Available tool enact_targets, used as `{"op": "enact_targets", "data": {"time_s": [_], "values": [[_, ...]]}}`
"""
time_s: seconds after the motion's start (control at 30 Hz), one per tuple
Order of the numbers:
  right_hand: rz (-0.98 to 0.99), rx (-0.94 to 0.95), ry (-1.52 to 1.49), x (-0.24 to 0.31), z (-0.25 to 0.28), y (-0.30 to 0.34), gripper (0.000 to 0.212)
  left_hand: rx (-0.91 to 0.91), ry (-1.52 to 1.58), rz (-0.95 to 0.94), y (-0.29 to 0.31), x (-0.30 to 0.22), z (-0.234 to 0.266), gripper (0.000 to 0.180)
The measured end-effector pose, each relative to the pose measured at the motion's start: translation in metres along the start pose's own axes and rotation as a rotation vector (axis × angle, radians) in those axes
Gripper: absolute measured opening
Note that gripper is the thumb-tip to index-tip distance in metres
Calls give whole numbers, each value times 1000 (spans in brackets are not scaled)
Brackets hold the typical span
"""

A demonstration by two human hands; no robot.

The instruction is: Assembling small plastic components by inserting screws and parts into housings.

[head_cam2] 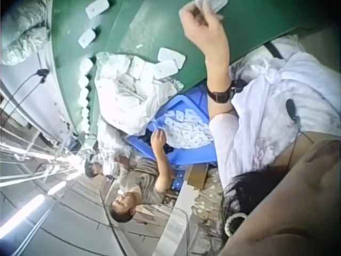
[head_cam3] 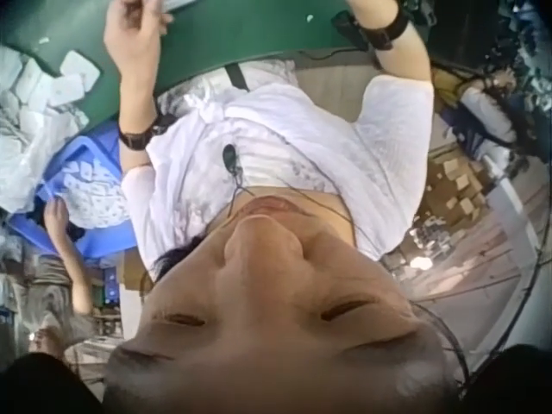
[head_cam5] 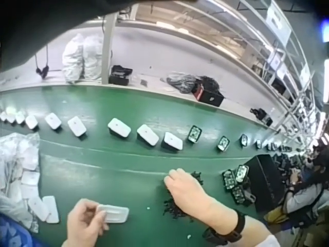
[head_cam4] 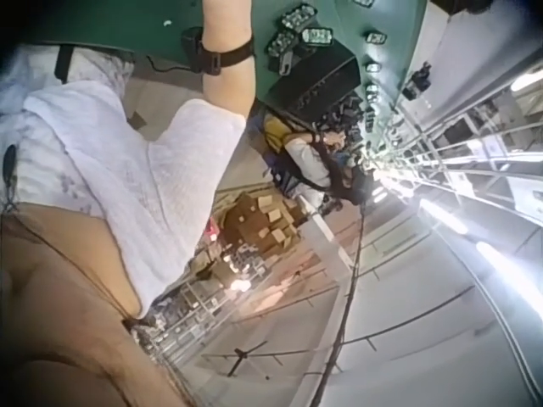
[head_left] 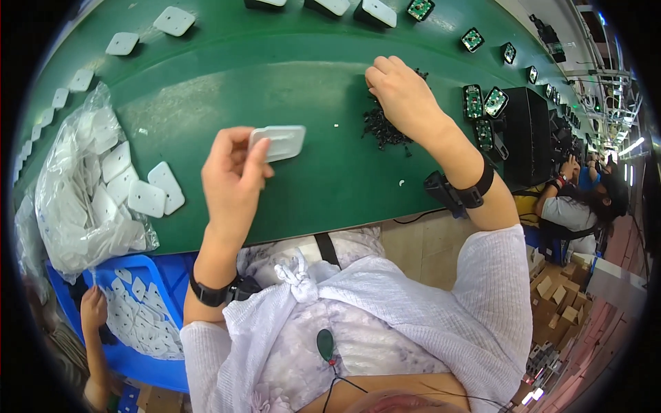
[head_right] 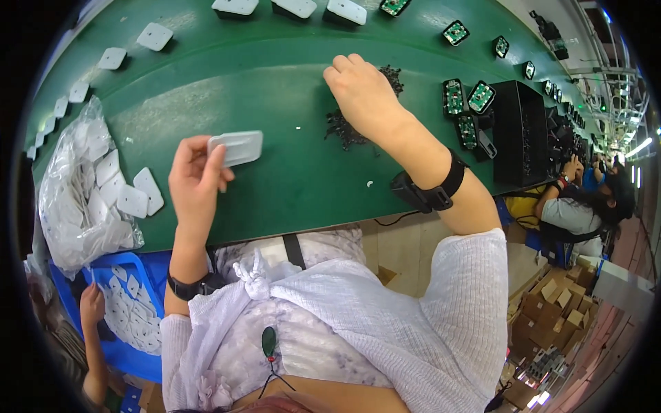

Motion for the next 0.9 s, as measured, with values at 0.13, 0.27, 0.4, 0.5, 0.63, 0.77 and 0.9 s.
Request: {"op": "enact_targets", "data": {"time_s": [0.13,0.27,0.4,0.5,0.63,0.77,0.9], "values": [[21,15,127,5,2,1,13,-7,186,-73,1,-7,-11,26],[69,-211,-62,33,40,7,13,62,110,-90,9,-1,-9,15],[-512,216,-1562,67,20,21,10,33,63,-182,11,-16,-15,13],[-503,226,-1786,94,8,31,12,29,-14,-267,10,-28,-21,15],[-549,226,-1846,107,-3,36,12,29,-188,-409,9,-33,-16,16],[-416,97,-1376,99,10,34,10,75,-470,-583,14,-40,-15,17],[-202,4,-1029,101,27,33,11,104,-544,-617,15,-39,-15,17]]}}
Point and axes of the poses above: each hand's wrist, its own y-axis away from the middle knuckle, its own z-axis out of the back of the hand, x = y × z, the point moved 7 cm from there along -y, towards the middle knuckle, and after that the axes turned 12 degrees about -z, right-handed, at the moved point
